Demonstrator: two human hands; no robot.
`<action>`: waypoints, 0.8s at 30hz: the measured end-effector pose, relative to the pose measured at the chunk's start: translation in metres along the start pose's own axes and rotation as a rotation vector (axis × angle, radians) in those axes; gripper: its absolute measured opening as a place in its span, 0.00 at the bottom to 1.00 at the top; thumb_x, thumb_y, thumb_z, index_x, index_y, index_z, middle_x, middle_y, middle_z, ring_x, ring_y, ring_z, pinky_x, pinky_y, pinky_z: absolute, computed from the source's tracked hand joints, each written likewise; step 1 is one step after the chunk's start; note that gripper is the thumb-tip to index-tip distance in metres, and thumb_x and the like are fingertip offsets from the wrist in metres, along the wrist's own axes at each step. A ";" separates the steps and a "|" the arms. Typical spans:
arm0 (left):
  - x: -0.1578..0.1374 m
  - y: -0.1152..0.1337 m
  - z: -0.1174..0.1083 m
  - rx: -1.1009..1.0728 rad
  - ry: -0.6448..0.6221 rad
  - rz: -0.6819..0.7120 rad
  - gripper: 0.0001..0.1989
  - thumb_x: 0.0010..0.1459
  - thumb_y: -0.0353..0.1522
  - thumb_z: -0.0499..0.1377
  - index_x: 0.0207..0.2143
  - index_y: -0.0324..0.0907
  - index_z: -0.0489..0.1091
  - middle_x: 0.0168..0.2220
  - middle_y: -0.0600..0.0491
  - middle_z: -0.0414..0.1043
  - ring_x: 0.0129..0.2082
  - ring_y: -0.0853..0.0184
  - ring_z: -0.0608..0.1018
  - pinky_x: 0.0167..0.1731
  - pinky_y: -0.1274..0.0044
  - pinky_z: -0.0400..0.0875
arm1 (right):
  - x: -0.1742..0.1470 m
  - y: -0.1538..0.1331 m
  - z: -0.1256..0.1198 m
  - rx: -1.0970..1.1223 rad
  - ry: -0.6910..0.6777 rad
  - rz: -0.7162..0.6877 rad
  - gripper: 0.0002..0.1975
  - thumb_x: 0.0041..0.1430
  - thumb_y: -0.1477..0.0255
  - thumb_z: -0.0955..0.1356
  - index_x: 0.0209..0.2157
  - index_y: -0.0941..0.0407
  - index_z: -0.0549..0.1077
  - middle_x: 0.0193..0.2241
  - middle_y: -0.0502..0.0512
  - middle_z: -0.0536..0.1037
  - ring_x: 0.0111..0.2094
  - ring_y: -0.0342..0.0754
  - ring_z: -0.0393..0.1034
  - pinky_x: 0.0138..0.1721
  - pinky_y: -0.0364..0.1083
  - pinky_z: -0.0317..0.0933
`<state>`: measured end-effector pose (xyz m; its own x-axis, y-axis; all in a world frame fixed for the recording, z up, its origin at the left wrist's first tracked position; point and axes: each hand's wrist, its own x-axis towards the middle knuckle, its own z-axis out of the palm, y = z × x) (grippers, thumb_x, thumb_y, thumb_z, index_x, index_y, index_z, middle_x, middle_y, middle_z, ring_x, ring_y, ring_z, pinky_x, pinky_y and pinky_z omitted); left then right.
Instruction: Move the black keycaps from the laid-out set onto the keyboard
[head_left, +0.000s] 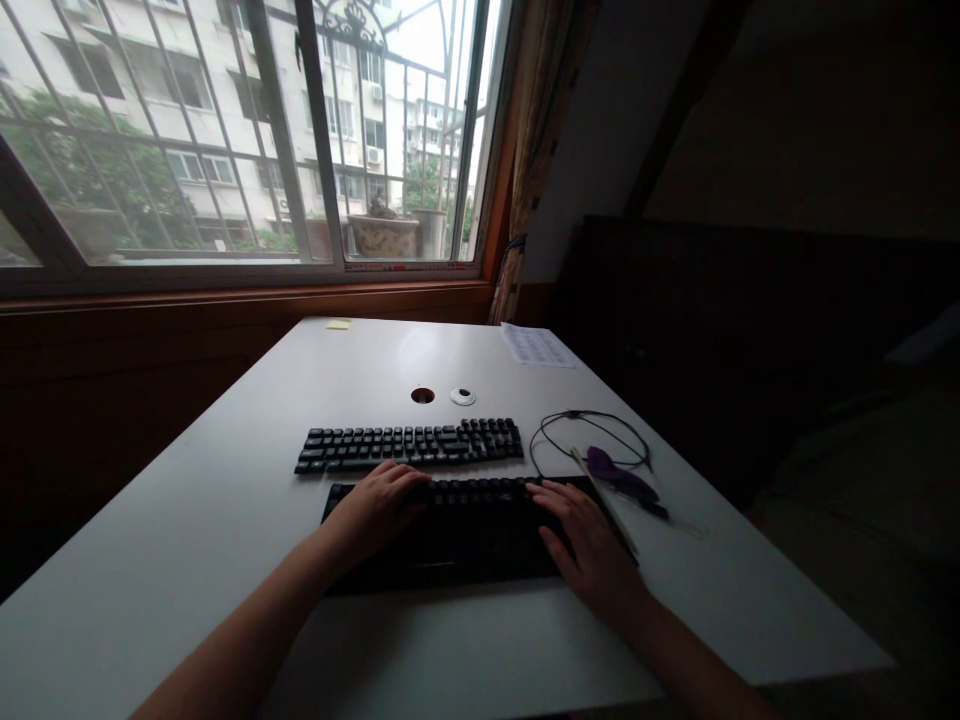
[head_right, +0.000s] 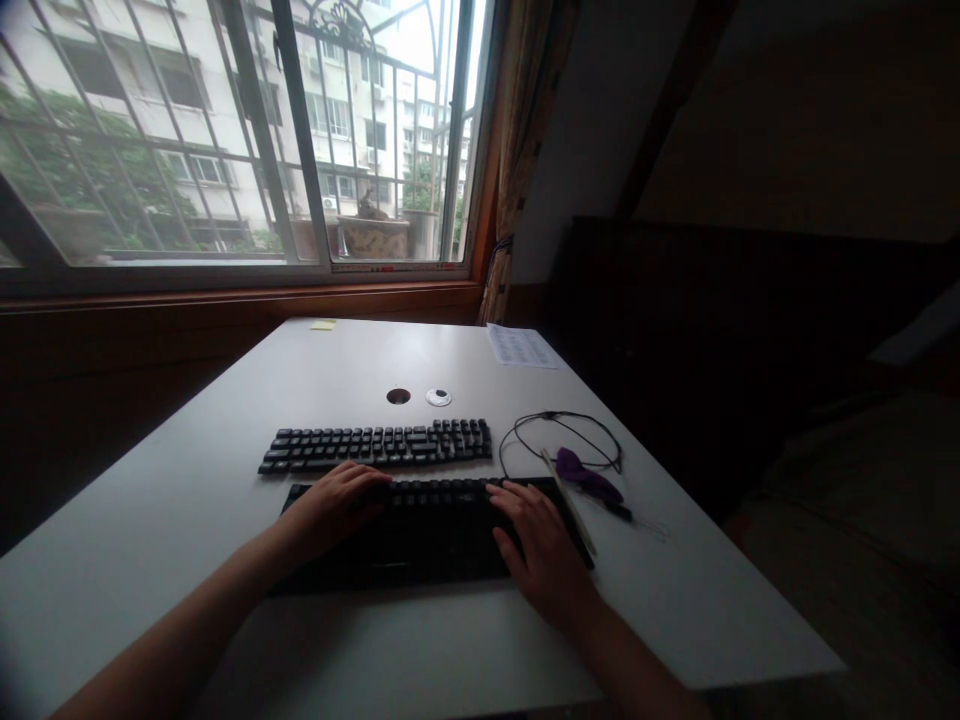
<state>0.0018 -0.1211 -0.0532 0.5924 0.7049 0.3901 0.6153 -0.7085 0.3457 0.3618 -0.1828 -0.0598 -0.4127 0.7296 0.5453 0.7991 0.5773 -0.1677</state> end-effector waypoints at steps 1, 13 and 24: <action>0.000 0.000 0.000 0.001 -0.001 0.001 0.18 0.61 0.29 0.63 0.53 0.45 0.70 0.49 0.48 0.75 0.49 0.58 0.75 0.51 0.65 0.73 | 0.000 0.000 0.000 -0.006 -0.002 0.006 0.19 0.67 0.70 0.63 0.59 0.49 0.66 0.57 0.57 0.73 0.61 0.57 0.65 0.62 0.64 0.59; 0.000 0.001 -0.001 -0.007 -0.014 -0.007 0.18 0.61 0.29 0.63 0.54 0.45 0.69 0.50 0.49 0.75 0.49 0.58 0.74 0.51 0.65 0.73 | -0.001 0.001 0.000 0.023 -0.019 0.019 0.19 0.69 0.71 0.62 0.59 0.50 0.64 0.58 0.58 0.72 0.62 0.56 0.63 0.65 0.63 0.55; 0.000 0.001 0.000 -0.001 -0.018 -0.019 0.17 0.62 0.29 0.63 0.53 0.45 0.69 0.50 0.49 0.75 0.49 0.58 0.74 0.52 0.65 0.72 | -0.001 0.001 -0.001 0.012 -0.010 0.026 0.18 0.69 0.70 0.61 0.59 0.49 0.66 0.58 0.56 0.72 0.63 0.55 0.62 0.65 0.62 0.55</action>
<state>0.0026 -0.1215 -0.0525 0.5895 0.7190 0.3683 0.6264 -0.6947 0.3536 0.3639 -0.1833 -0.0598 -0.3962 0.7479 0.5325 0.8041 0.5626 -0.1919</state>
